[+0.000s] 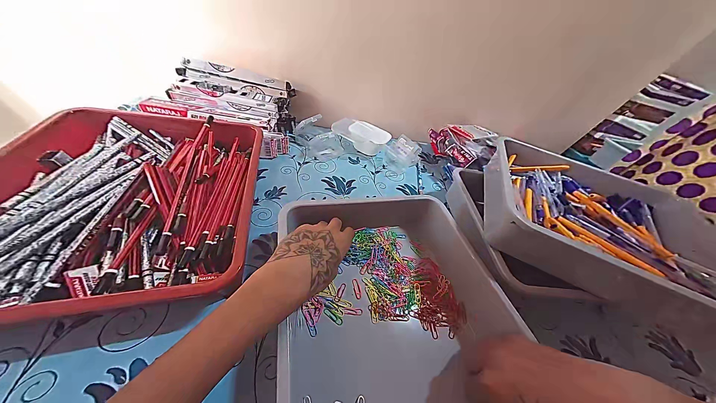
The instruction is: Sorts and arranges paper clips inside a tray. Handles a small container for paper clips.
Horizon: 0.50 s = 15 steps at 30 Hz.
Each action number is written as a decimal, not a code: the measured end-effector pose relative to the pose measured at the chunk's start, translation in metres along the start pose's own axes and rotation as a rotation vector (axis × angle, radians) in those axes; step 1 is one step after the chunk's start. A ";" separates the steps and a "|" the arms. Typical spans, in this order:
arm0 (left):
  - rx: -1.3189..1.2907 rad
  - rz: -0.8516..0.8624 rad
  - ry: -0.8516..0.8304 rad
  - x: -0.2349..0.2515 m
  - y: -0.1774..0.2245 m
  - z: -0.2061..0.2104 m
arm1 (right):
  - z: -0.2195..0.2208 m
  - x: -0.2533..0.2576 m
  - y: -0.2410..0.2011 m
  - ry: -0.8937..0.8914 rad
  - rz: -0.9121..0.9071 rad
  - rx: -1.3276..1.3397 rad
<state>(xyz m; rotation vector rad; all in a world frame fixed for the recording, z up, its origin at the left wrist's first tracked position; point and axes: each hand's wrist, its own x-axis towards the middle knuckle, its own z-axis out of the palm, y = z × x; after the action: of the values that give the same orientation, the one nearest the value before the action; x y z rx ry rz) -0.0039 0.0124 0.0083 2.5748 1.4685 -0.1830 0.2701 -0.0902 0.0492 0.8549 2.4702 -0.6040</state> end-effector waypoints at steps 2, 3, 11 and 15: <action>0.005 -0.008 -0.032 0.000 0.002 -0.002 | 0.006 0.005 -0.001 0.103 0.052 -0.048; -0.001 -0.017 -0.056 0.000 0.002 -0.004 | 0.013 0.011 0.002 0.372 0.046 -0.251; -0.070 -0.003 0.014 0.002 0.000 0.000 | -0.129 0.045 0.017 0.780 0.217 -0.465; -0.088 -0.019 0.042 0.002 0.001 -0.004 | -0.205 0.104 0.042 0.430 0.567 -0.421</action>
<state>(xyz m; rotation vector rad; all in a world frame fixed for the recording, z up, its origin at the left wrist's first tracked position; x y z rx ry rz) -0.0021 0.0149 0.0116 2.5101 1.4815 -0.0653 0.1692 0.0962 0.1462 1.5289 2.3855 0.3170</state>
